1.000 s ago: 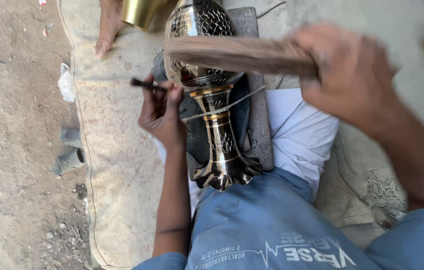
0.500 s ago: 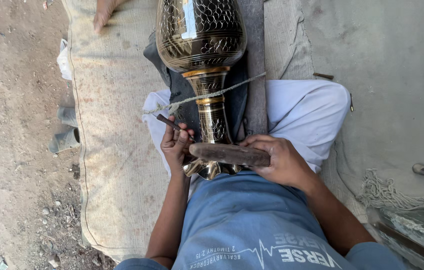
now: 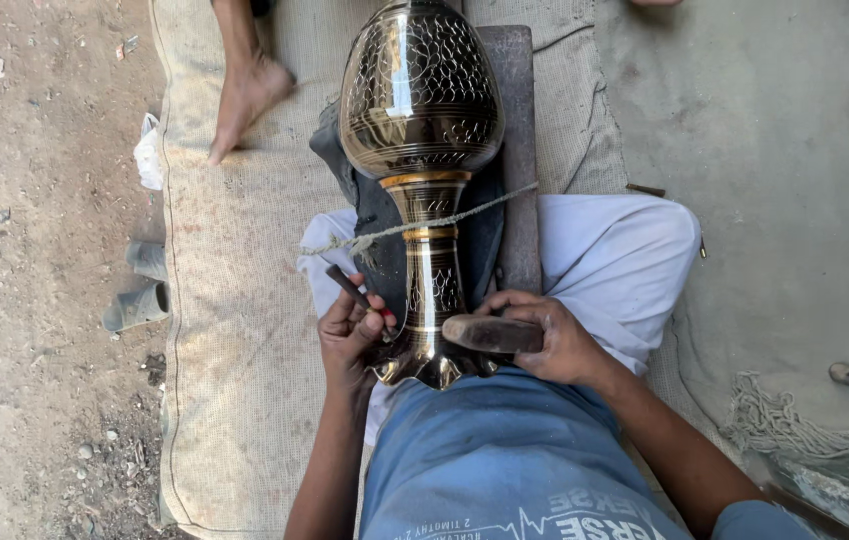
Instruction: The person sits on the ground and uses a hammer and chisel to engrave a decorative pattern onto a brass vase. They repeatedly tap the chisel against the vase's surface to create a textured design.
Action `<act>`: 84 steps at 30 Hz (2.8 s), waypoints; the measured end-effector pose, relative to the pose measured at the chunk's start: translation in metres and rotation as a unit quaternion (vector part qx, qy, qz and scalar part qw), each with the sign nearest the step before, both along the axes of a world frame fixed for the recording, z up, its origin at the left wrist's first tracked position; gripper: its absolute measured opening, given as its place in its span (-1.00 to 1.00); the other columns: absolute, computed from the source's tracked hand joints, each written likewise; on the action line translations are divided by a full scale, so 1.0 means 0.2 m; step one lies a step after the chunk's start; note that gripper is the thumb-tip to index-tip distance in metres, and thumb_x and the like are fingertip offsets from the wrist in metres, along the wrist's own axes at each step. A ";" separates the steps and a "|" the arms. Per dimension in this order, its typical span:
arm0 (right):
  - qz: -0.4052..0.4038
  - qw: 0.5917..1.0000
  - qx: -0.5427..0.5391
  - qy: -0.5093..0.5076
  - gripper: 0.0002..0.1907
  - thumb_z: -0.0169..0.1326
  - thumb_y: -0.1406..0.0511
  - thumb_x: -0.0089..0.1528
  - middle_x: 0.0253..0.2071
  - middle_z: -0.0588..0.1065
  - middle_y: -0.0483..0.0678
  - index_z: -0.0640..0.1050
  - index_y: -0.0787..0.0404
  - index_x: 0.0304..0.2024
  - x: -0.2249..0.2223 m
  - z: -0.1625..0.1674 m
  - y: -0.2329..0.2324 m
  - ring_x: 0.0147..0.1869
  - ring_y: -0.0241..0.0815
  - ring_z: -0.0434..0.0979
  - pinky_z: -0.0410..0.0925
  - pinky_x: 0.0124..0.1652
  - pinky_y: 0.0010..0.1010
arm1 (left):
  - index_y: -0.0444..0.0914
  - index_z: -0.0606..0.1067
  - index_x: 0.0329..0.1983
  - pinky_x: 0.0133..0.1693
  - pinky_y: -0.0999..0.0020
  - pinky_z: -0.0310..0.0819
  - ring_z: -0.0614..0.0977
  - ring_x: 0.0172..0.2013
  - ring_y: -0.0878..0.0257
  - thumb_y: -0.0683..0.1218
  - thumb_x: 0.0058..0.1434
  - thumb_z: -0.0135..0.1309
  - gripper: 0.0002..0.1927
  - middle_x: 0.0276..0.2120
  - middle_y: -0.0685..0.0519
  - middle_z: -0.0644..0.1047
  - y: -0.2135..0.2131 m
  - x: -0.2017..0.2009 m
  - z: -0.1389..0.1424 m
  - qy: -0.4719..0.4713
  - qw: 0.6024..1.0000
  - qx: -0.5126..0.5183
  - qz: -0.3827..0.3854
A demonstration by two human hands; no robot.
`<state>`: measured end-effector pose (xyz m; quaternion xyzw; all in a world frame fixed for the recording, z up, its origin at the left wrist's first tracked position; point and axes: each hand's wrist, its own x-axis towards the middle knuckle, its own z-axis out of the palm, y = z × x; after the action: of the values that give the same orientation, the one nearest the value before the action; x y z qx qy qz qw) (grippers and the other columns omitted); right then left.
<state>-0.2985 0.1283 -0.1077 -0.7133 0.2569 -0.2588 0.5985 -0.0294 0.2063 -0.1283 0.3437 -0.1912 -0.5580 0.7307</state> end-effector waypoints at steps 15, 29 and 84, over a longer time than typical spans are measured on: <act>-0.072 0.976 -0.112 0.170 -0.80 0.25 0.44 0.00 0.02 0.61 -0.07 0.62 0.27 -0.29 0.05 0.02 0.00 -0.14 -0.23 0.70 0.50 -0.22 -0.45 | -0.41 0.44 0.31 -0.09 0.32 0.69 0.73 -0.21 0.21 -0.27 0.19 0.30 -0.40 -0.15 -0.07 0.66 -0.07 0.03 -0.06 -0.216 0.975 0.043 0.023; -0.317 0.914 0.251 -0.010 -0.67 0.19 0.31 0.19 -0.09 0.58 -0.08 0.49 0.30 -0.03 -0.21 -0.14 -0.15 -0.19 -0.36 0.57 0.47 -0.15 -0.49 | -0.36 0.38 0.40 0.05 0.29 0.70 0.73 -0.08 0.24 -0.34 0.24 0.27 -0.36 0.07 -0.15 0.63 -0.85 0.01 0.49 -0.311 0.944 -0.075 0.075; -0.301 0.878 -0.276 0.250 -0.70 0.26 0.50 0.13 -0.29 0.60 0.01 0.60 0.21 -0.08 -0.22 0.32 -1.02 -0.24 -0.14 0.60 0.39 -0.27 -0.34 | -0.33 0.57 0.06 -0.23 0.36 0.66 0.74 -0.32 0.24 -0.48 -0.01 0.00 -0.46 -0.34 -0.02 0.66 -1.24 -0.08 0.83 -0.682 0.665 -0.229 -0.200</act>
<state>-0.3420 -0.0753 -0.0431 -0.7789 0.5183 -0.2998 0.1865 -0.0455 -0.0427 0.0384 0.4040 -0.8222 -0.2391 0.3220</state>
